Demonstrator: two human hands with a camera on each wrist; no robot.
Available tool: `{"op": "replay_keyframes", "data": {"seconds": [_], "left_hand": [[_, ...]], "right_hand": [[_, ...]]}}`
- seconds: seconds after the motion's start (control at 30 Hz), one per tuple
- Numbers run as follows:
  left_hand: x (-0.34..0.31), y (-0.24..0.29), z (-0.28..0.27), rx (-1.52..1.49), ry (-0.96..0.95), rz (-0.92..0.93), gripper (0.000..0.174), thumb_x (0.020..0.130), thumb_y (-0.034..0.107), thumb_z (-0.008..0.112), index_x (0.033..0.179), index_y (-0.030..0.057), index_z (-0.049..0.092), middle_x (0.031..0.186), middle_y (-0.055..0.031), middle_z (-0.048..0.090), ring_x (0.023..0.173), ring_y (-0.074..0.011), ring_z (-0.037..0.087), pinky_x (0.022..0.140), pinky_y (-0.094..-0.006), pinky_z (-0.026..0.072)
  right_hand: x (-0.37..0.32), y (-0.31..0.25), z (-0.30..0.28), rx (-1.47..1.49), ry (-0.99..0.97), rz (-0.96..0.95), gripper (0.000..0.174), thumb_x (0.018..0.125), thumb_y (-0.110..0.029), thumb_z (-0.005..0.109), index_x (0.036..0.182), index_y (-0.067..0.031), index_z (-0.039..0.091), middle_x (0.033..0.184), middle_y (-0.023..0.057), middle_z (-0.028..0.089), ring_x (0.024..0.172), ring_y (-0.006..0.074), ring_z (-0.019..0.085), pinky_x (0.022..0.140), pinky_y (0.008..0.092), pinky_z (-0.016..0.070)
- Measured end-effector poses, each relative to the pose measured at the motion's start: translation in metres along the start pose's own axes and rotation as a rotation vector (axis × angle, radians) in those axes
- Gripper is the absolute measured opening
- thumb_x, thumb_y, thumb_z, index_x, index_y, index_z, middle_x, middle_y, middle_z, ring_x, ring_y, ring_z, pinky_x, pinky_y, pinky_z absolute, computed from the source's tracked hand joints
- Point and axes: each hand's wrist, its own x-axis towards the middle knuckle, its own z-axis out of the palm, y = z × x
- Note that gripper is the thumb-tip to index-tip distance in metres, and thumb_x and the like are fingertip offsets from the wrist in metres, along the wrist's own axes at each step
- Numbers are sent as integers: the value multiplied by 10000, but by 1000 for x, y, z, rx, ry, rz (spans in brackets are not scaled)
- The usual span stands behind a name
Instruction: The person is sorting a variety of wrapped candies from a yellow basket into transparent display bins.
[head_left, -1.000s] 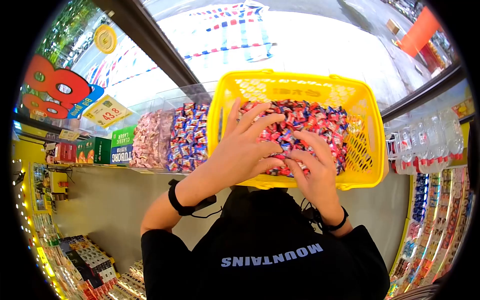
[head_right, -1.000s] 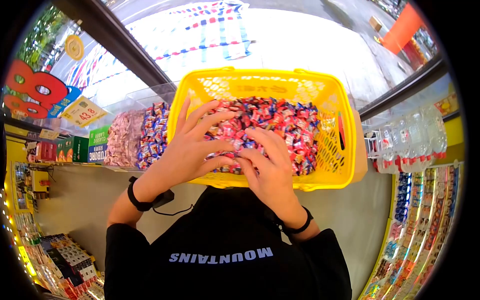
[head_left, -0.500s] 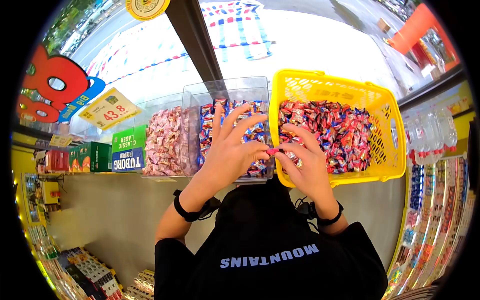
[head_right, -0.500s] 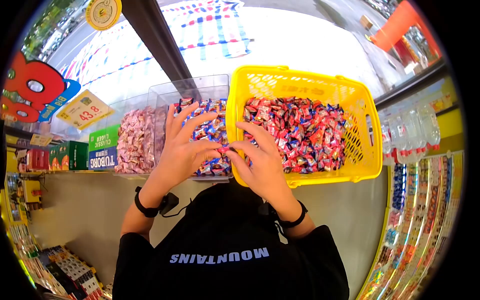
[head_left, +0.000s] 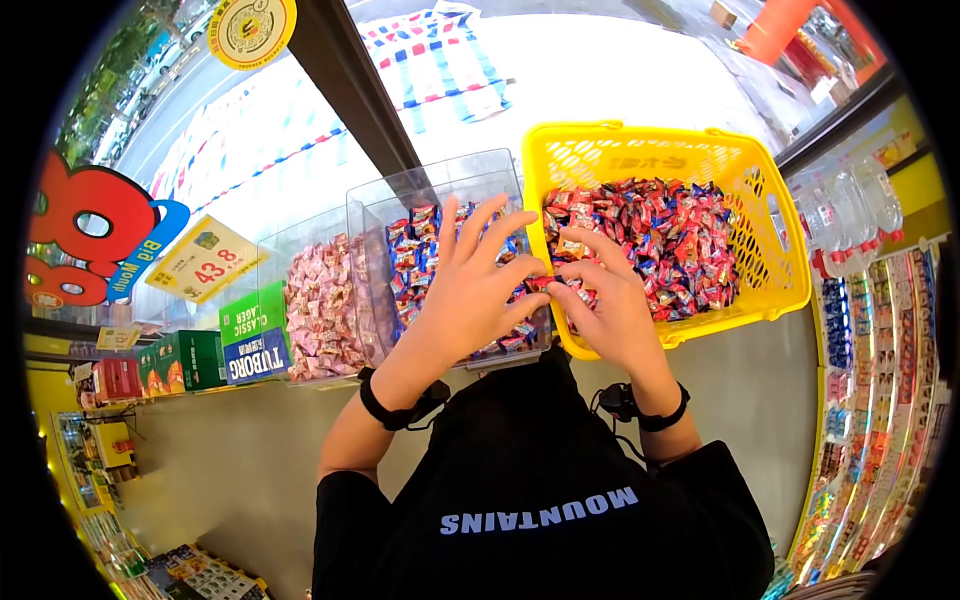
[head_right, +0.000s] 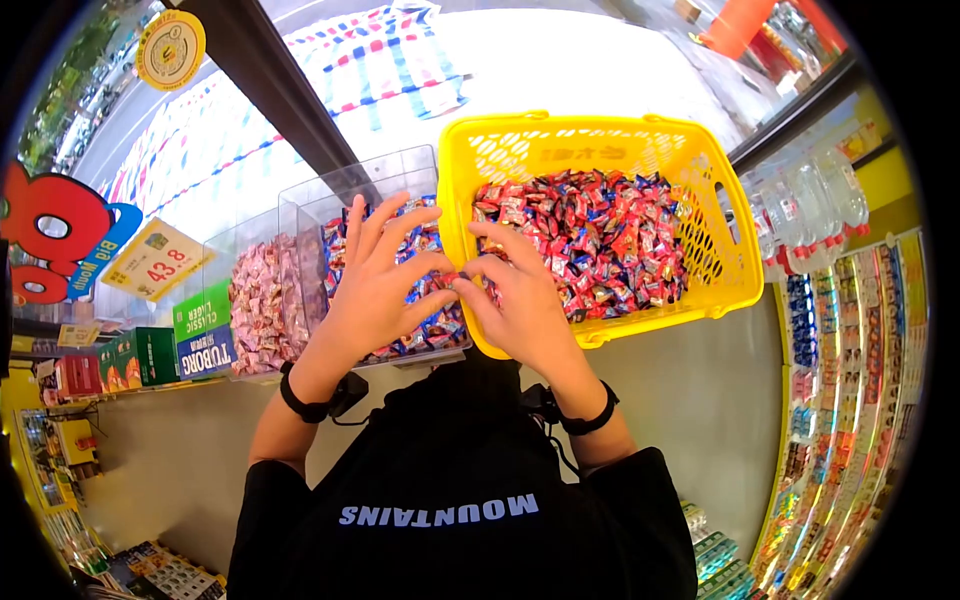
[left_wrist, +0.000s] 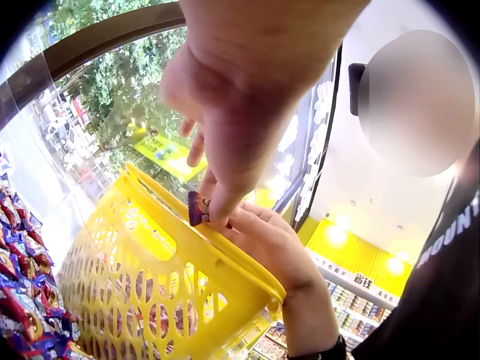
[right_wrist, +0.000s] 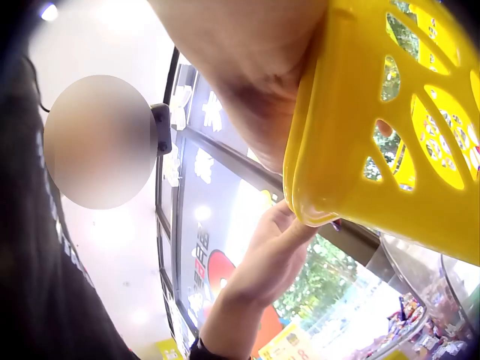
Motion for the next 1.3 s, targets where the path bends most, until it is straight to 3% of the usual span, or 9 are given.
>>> {"op": "replay_keyframes", "data": {"seconds": [0.17,0.37,0.57,0.67,0.9,1.0,1.1,1.2,1.3], "left_hand": [[14,9,3,68,24,83,221,777,260,918,932,177,784,1494,-54,618,1542,-380,436,1302,-721,190],[13,-2,-5,39,115,-6,157,746,276,940,849,201,848,1440,-26,668,1522,-365,462,1303,-715,200],[6,12,-6,-9,159,52,166,773,295,935,920,237,885,1452,-21,678,1517,-367,463,1306,-692,203],[3,6,-7,-14,209,29,198,776,315,931,912,193,853,1441,-32,667,1473,-372,500,1278,-729,238],[-6,-5,-18,-30,-12,-4,214,828,277,912,983,165,814,1535,-77,584,1532,-404,416,1284,-732,215],[1,1,-21,-33,-18,7,233,826,304,910,983,161,815,1542,-86,572,1534,-399,415,1295,-716,213],[11,-5,-23,-3,-110,126,254,817,321,912,997,166,824,1549,-77,573,1539,-387,414,1308,-702,208],[23,-15,-23,-39,-170,181,283,810,319,925,1060,208,855,1561,-81,585,1564,-389,397,1326,-685,186],[36,-18,-24,-59,-188,225,288,774,322,938,1033,216,867,1559,-67,593,1563,-390,398,1328,-688,185]], "right_hand": [[1,-4,0,-19,41,13,185,865,-122,892,951,-42,749,1422,179,664,1295,389,651,1083,463,530],[-1,-6,-1,22,55,30,257,852,-153,912,1056,-59,788,1447,173,652,1343,388,627,1141,476,501],[-4,-4,0,-24,-27,29,314,850,-194,916,1117,-68,807,1506,177,604,1414,403,569,1182,500,466],[-3,-6,-4,39,-6,42,311,831,-173,925,1098,-64,809,1498,173,612,1407,397,578,1169,489,479],[-4,-7,-2,53,52,44,334,787,-67,935,1101,-47,820,1483,166,643,1388,369,621,1146,476,506],[-4,-6,-4,-36,61,-11,327,766,-56,941,1075,-47,833,1453,156,666,1385,365,620,1139,466,509],[-6,0,0,16,84,18,291,750,-168,965,1001,-82,846,1400,124,689,1339,363,622,1143,481,482],[-7,2,2,-28,108,2,297,746,-170,967,1007,-92,847,1398,111,692,1336,355,624,1137,482,483],[-8,0,2,-39,133,31,301,738,-164,968,1004,-96,845,1392,98,697,1327,353,628,1125,482,491]]}}
